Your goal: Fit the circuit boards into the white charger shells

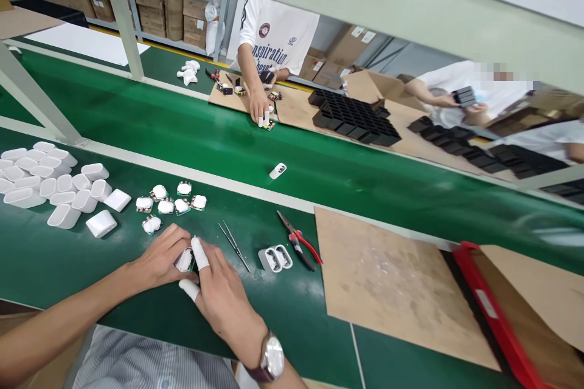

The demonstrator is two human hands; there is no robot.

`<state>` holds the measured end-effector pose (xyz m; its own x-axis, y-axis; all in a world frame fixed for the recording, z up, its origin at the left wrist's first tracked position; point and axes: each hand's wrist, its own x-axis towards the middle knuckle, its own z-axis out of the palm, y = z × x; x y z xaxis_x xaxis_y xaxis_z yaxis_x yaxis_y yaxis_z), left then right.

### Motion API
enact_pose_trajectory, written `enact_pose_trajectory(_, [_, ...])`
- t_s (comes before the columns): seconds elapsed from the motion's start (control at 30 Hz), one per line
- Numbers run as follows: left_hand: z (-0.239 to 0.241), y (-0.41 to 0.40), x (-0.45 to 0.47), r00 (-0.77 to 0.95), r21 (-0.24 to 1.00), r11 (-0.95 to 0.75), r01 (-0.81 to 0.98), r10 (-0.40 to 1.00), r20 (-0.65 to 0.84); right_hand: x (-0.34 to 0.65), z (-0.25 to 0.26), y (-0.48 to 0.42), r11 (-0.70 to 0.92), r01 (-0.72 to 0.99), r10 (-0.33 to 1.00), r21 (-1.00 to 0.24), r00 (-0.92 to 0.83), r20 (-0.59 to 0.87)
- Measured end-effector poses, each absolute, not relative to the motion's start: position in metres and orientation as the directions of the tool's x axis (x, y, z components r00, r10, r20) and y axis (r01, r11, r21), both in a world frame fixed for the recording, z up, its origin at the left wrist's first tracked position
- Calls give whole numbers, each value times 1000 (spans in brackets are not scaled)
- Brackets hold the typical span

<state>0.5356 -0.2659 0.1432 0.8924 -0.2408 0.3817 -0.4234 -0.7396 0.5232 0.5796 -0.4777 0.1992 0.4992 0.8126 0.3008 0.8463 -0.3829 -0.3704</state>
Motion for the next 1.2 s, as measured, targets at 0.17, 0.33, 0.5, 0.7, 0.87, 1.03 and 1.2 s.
enact_pose_trajectory(0.17, [142, -263, 536, 899, 637, -635, -437, -286, 332, 581, 195, -479, -331, 879, 812, -343, 451, 371])
enact_pose_trajectory(0.33, [142, -259, 537, 925, 724, -579, -376, -279, 258, 581, 182, -468, -313, 857, 802, -410, 470, 368])
enact_pose_trajectory(0.5, [152, -252, 525, 968, 791, -563, -241, -196, 155, 588, 179, -465, -259, 844, 803, -470, 458, 380])
enact_pose_trajectory(0.7, [160, -250, 504, 947, 722, -613, -320, -221, 232, 598, 177, -471, -219, 754, 780, -620, 517, 353])
enact_pose_trajectory(0.87, [158, -252, 499, 880, 542, -704, -459, -274, 388, 610, 177, -476, -211, 664, 619, -717, 659, 428])
enact_pose_trajectory(1.03, [156, -261, 503, 886, 563, -699, -440, -236, 399, 615, 170, -476, -219, 694, 597, -686, 652, 468])
enact_pose_trajectory(1.2, [171, -261, 520, 995, 943, -320, -90, 9, 98, 617, 153, -478, -267, 742, 570, -615, 636, 520])
